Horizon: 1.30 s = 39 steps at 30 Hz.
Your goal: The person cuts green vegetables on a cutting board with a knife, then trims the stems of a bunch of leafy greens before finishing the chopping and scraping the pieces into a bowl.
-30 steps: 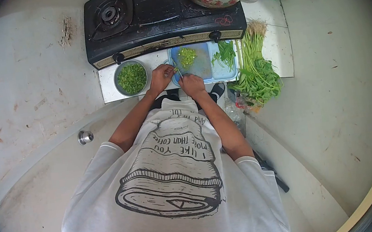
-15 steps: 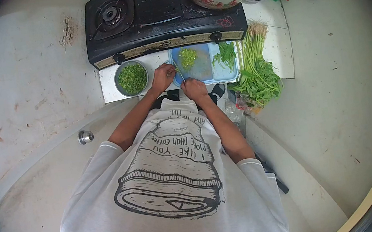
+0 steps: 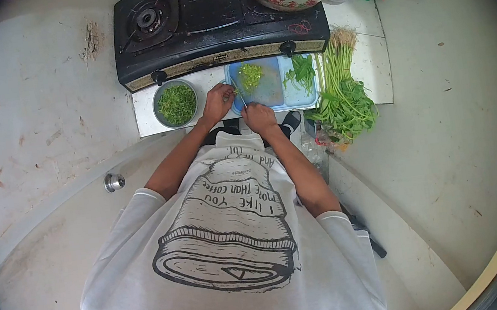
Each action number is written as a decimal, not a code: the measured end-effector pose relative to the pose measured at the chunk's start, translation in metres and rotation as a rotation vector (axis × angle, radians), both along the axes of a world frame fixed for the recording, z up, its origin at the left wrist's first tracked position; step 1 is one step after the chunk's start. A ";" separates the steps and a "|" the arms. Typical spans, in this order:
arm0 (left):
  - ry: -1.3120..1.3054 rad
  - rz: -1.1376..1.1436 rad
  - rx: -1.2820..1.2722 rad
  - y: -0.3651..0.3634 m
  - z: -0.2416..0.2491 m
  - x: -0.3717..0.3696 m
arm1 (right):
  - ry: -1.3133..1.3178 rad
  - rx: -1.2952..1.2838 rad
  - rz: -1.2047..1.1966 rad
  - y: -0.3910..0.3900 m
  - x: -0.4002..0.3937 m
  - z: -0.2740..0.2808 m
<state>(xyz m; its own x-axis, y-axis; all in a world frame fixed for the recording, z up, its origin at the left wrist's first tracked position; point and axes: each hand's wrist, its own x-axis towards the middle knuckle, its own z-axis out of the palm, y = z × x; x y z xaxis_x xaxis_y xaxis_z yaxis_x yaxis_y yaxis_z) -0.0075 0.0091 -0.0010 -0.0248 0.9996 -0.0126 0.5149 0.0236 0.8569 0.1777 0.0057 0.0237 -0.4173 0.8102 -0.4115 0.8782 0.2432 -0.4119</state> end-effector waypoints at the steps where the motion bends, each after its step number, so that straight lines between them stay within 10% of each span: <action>1: 0.004 0.000 -0.002 0.000 -0.001 0.000 | 0.001 0.005 -0.010 0.002 -0.003 0.001; 39: 0.027 0.006 0.007 -0.001 0.001 0.003 | 0.010 0.020 -0.007 -0.005 0.009 -0.008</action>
<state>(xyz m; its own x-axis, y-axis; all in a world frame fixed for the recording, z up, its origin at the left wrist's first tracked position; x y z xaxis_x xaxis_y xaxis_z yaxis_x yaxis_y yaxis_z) -0.0049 0.0078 0.0003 -0.0312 0.9995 -0.0053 0.5377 0.0213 0.8428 0.1864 0.0008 0.0158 -0.4152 0.8215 -0.3909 0.8760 0.2451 -0.4154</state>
